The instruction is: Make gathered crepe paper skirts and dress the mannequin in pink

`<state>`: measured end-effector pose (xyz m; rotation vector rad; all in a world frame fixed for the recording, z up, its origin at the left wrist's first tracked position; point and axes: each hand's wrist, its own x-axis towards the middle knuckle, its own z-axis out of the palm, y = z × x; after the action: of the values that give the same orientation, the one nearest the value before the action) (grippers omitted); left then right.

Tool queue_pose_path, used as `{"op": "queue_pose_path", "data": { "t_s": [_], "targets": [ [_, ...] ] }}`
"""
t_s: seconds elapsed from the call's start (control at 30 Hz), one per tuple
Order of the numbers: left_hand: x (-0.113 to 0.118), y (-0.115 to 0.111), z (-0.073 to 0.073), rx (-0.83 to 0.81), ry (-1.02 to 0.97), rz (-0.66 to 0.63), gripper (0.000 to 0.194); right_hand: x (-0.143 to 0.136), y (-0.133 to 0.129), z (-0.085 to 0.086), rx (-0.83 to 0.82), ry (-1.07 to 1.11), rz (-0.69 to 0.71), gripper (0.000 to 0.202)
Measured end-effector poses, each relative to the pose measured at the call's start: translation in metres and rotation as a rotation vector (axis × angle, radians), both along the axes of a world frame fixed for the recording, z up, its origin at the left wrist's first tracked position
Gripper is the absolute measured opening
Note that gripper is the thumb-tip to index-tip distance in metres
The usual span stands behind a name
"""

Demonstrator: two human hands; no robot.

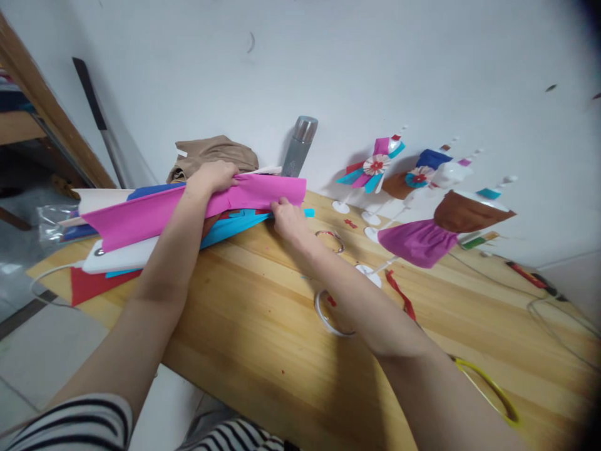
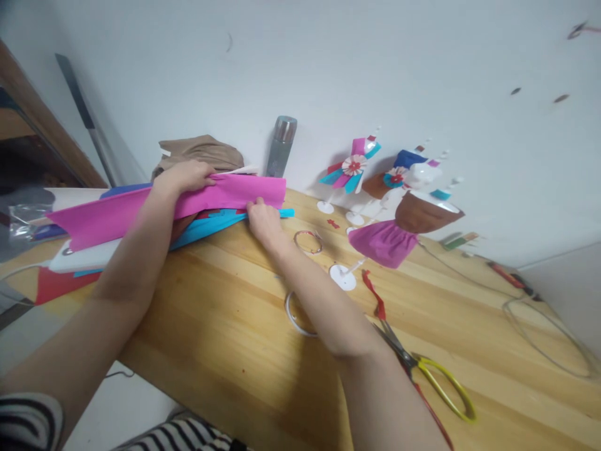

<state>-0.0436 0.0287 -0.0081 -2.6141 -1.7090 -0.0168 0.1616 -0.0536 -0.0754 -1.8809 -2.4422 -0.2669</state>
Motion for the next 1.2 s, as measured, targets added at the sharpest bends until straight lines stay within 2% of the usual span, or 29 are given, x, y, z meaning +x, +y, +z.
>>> {"op": "queue_pose_path", "data": {
  "t_s": [0.13, 0.27, 0.43, 0.53, 0.6, 0.73, 0.83, 0.9, 1.1, 1.2],
  "targets": [
    [0.007, -0.005, -0.002, 0.044, 0.101, 0.034, 0.039, 0.0, -0.002, 0.004, -0.004, 0.012, 0.005, 0.037],
    [0.016, -0.009, -0.004, -0.012, 0.133, 0.028, 0.04, 0.005, -0.006, 0.0, -0.026, 0.022, 0.042, 0.034],
    [0.023, -0.009, -0.004, -0.127, 0.109, -0.048, 0.066, 0.016, -0.009, -0.013, -0.081, 0.034, 0.114, 0.028],
    [0.024, -0.008, -0.002, -0.183, 0.017, -0.05, 0.072, 0.021, -0.012, -0.014, -0.08, 0.048, 0.122, 0.028],
    [0.024, -0.007, -0.001, -0.175, -0.011, -0.038, 0.069, 0.022, -0.013, -0.01, -0.05, 0.064, 0.104, 0.031],
    [0.025, -0.005, -0.002, -0.173, 0.038, -0.065, 0.046, 0.019, -0.013, -0.001, 0.047, 0.115, 0.115, 0.05],
    [0.024, -0.003, -0.004, -0.189, 0.067, -0.101, 0.046, 0.016, -0.009, -0.003, 0.06, 0.181, 0.154, 0.06],
    [0.023, -0.003, -0.004, -0.18, 0.066, -0.116, 0.05, 0.015, -0.005, -0.01, 0.03, 0.204, 0.148, 0.056],
    [0.021, -0.002, -0.007, -0.052, 0.081, -0.101, 0.039, 0.017, -0.001, -0.025, -0.018, 0.201, 0.089, 0.031],
    [0.022, -0.001, -0.007, 0.019, 0.088, -0.081, 0.038, 0.016, -0.004, -0.024, 0.005, 0.216, 0.094, 0.04]
  ]
}}
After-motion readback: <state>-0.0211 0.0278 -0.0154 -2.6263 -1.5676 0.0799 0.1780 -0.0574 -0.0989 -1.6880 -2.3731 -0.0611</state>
